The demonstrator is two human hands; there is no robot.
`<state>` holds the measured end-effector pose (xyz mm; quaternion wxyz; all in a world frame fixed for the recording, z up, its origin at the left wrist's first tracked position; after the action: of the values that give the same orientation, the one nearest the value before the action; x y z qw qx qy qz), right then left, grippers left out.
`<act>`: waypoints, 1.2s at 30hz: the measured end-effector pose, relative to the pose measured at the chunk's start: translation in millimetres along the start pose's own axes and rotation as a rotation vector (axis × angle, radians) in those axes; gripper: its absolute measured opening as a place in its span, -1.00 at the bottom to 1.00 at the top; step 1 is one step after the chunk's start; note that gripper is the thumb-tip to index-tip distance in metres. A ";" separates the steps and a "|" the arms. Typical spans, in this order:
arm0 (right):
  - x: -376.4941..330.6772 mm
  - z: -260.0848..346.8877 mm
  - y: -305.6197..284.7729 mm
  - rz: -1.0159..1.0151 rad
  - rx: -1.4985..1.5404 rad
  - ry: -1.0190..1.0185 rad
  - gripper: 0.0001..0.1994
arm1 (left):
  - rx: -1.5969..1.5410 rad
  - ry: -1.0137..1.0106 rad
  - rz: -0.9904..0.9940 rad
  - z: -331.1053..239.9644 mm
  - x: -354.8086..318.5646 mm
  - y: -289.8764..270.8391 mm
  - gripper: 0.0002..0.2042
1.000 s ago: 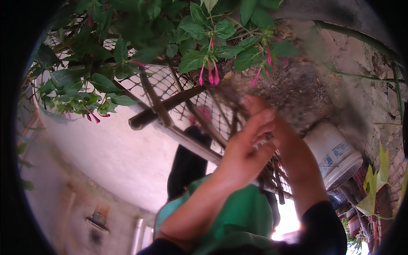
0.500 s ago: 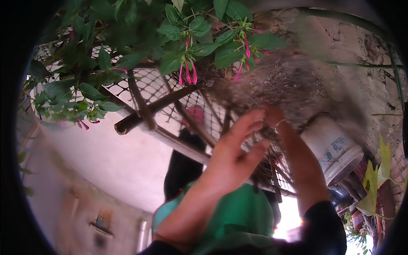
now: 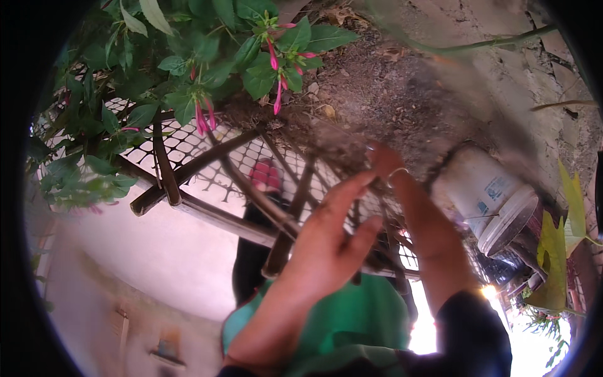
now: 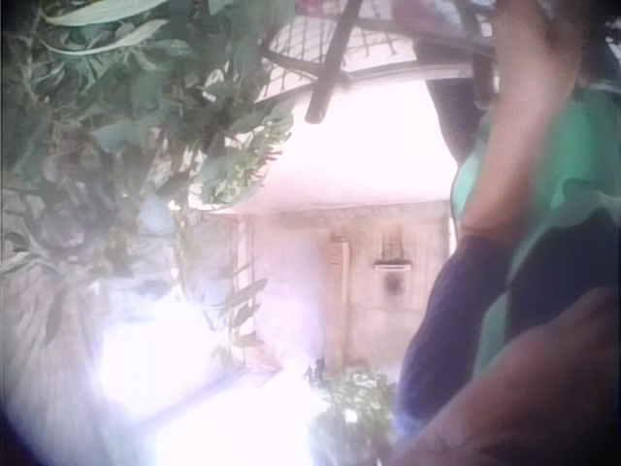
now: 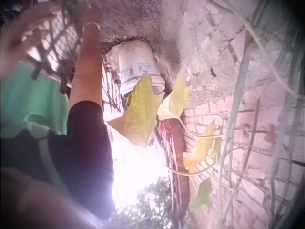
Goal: The person uses a long metal hook to adjust potted plants and clear debris from a fenced garden area.
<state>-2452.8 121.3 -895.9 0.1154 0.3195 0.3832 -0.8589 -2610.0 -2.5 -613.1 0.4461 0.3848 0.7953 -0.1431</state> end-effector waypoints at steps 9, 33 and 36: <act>14.6 12.8 -82.8 -0.311 0.132 0.159 -0.70 | 0.054 0.014 0.066 13.1 3.3 33.4 -0.55; -177.7 -198.4 75.8 -0.322 0.059 0.408 -0.69 | -0.161 0.064 0.053 20.2 3.3 39.4 -0.57; -225.6 -233.8 98.3 -0.048 -0.040 0.288 -0.67 | -0.186 0.056 0.045 20.5 4.4 37.9 -0.57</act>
<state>-2128.1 215.2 -927.0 0.0452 0.4277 0.4203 -0.7990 -2571.1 13.1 -623.9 0.4605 0.3635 0.8084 -0.0476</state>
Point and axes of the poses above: each hand's wrist, its own x-axis towards the middle knuckle, its own y-axis out of the palm, z = x × y, the point moved 10 cm from there along x, towards the middle knuckle, and after that the axes turned 13 degrees about -y, right-handed, at the moved point
